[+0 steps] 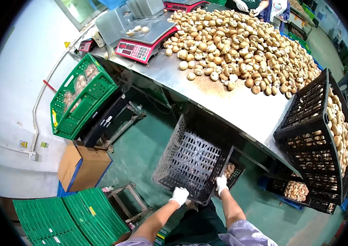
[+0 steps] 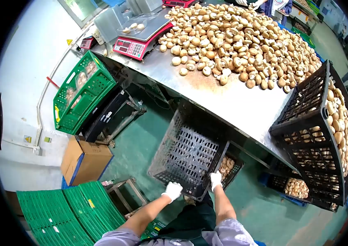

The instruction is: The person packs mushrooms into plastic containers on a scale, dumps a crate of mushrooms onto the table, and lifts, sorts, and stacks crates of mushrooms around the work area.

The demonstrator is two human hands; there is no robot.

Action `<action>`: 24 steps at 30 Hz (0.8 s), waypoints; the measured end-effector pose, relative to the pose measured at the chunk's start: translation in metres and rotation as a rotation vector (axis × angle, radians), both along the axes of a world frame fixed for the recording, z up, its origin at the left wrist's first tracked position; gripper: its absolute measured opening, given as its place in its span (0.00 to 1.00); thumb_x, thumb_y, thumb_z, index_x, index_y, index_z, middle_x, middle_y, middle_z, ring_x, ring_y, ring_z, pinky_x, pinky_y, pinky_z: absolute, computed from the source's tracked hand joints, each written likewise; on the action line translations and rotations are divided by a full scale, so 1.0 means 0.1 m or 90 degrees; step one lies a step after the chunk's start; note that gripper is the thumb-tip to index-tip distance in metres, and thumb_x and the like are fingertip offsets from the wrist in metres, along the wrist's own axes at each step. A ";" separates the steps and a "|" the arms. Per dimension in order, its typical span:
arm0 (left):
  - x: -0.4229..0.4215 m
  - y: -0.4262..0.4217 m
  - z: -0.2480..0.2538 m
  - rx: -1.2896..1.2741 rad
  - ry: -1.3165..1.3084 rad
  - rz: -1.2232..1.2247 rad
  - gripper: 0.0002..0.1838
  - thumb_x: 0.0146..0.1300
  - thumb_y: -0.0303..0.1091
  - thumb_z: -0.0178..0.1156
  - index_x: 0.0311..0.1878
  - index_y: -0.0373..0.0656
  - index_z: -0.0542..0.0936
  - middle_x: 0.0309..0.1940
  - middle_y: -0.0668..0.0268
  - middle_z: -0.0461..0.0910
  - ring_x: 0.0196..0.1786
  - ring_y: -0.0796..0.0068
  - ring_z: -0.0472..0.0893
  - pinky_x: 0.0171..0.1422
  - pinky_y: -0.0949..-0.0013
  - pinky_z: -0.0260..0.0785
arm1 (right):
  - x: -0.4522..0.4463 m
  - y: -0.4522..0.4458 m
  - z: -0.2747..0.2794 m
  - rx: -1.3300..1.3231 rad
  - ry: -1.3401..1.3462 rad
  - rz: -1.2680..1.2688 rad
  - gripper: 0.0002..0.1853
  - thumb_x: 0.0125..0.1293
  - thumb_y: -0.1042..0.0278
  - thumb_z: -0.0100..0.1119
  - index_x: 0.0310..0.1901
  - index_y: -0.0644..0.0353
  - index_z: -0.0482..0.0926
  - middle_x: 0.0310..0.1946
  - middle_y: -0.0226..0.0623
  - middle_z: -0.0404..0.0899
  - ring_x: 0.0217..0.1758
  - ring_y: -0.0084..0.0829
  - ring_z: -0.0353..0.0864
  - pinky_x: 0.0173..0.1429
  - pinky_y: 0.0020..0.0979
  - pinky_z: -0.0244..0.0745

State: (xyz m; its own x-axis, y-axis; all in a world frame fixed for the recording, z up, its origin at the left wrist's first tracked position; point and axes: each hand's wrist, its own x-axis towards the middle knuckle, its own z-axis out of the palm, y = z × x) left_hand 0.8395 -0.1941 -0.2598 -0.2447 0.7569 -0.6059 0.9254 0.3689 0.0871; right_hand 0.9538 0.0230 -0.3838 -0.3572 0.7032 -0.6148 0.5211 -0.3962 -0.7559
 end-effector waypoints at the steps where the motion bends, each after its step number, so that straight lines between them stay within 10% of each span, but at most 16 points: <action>1: 0.02 0.07 0.22 0.007 -0.069 0.009 0.10 0.56 0.37 0.55 0.34 0.45 0.82 0.34 0.62 0.81 0.40 0.63 0.80 0.43 0.56 0.70 | 0.03 -0.09 0.04 -0.031 0.028 -0.007 0.15 0.47 0.79 0.54 0.40 0.59 0.79 0.30 0.32 0.79 0.31 0.31 0.75 0.37 0.30 0.70; 5: -0.11 0.03 0.37 0.027 -0.213 0.049 0.15 0.57 0.46 0.55 0.34 0.46 0.82 0.35 0.60 0.81 0.41 0.59 0.80 0.45 0.55 0.71 | -0.03 -0.19 0.45 -0.105 -0.080 0.065 0.17 0.48 0.81 0.53 0.42 0.60 0.79 0.34 0.34 0.81 0.36 0.35 0.78 0.42 0.31 0.72; 8: -0.49 -0.17 0.47 0.016 -0.252 0.214 0.14 0.57 0.47 0.55 0.34 0.47 0.82 0.34 0.59 0.81 0.41 0.57 0.80 0.46 0.55 0.71 | 0.07 -0.20 -0.46 0.056 -0.331 0.318 0.16 0.51 0.64 0.57 0.40 0.61 0.80 0.38 0.50 0.81 0.48 0.48 0.78 0.48 0.37 0.74; 12: -1.07 -0.70 0.59 0.169 -0.257 0.497 0.15 0.57 0.46 0.56 0.37 0.46 0.83 0.36 0.59 0.82 0.42 0.56 0.80 0.48 0.61 0.71 | -0.15 -0.07 0.16 0.074 -0.452 0.426 0.16 0.53 0.62 0.54 0.39 0.63 0.82 0.42 0.51 0.80 0.51 0.47 0.77 0.52 0.37 0.73; 20: -1.94 -2.57 0.36 0.157 -0.284 0.860 0.11 0.55 0.37 0.62 0.30 0.37 0.82 0.22 0.65 0.80 0.27 0.75 0.76 0.37 0.69 0.69 | -0.43 -0.21 0.79 0.126 -0.569 0.302 0.12 0.54 0.65 0.55 0.34 0.63 0.82 0.39 0.51 0.79 0.46 0.47 0.79 0.46 0.39 0.77; 24: -2.24 -3.67 -0.19 -0.054 -0.359 0.955 0.13 0.51 0.40 0.65 0.31 0.39 0.84 0.26 0.62 0.83 0.31 0.68 0.81 0.39 0.67 0.71 | -0.85 -0.52 1.18 0.254 -0.608 0.161 0.17 0.54 0.55 0.62 0.36 0.62 0.79 0.35 0.50 0.81 0.41 0.49 0.82 0.46 0.42 0.77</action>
